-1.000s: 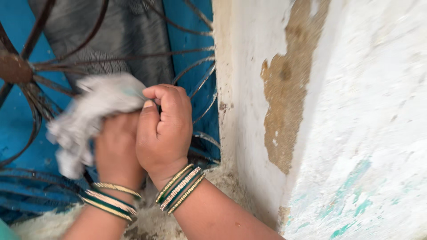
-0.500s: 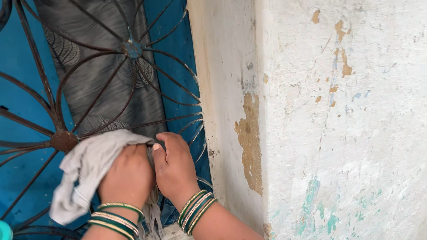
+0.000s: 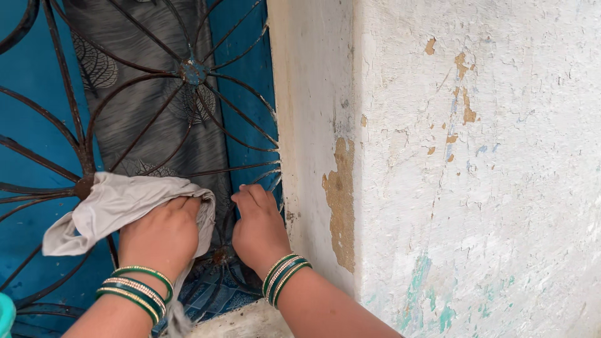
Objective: The person cleans a metal window grill using a cloth and a bucket of water. The person repeatedly wipes the metal bars of the grill with the cloth, rinses the cloth in the bucket, wrings it out, and continues wiping different sections of the grill and the surrounding window frame.
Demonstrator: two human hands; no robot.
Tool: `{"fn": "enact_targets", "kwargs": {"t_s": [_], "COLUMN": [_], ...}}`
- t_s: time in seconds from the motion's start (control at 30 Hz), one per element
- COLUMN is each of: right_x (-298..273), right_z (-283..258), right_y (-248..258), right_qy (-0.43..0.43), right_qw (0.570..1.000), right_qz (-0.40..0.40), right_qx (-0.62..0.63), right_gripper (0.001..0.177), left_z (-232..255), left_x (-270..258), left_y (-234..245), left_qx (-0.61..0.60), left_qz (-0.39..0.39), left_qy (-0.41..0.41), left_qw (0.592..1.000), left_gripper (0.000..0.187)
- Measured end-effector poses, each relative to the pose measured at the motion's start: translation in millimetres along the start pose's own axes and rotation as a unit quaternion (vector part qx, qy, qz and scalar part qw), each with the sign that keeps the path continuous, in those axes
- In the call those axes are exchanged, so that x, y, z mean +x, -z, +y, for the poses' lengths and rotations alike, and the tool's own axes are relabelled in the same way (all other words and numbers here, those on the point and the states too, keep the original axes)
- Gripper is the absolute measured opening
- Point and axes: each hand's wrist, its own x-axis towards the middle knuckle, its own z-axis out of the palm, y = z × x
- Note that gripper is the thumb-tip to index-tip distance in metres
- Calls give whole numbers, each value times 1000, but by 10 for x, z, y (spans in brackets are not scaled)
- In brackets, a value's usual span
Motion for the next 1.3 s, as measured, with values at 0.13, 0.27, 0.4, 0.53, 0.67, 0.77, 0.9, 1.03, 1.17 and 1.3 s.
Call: {"fn": "enact_targets", "kwargs": {"t_s": [0.13,0.27,0.4,0.53,0.67,0.77,0.9,1.03,1.17,1.3], "right_x": [-157,-331,-397,-390,-386,-395,-457,-658,-755,-644], "right_z": [132,302,388,464,519,553,494,409,338,283], "right_y": [21,93,30,-121,-187,-207,-259,-191,-135,-55], "right_qy": [-31,47,26,-84,-281,-271,-255,-297,-144,-69], "right_qw": [998,996,998,981,928,916,923,919,967,989], "right_qz": [47,27,49,105,131,160,182,92,73,60], "right_qx": [22,-76,-10,140,208,250,223,242,198,117], "right_gripper": [47,40,44,40,38,40,47,39,44,51], "left_z": [546,615,652,929,1064,1142,1175,1088,851,804], "left_x": [-203,-201,-300,-129,521,863,749,276,-213,-339], "left_y": [-525,-651,-435,-318,-291,-377,-569,-779,-864,-708], "left_qx": [4,-62,-149,-210,-200,-169,-85,-54,-113,-129], "left_qz": [194,108,136,72,115,174,84,277,18,65], "left_qy": [-49,16,-15,-69,-102,-180,-113,-104,-19,19], "left_qw": [980,992,979,973,968,953,986,954,993,989], "left_gripper": [29,30,37,36,25,38,33,38,43,45]}}
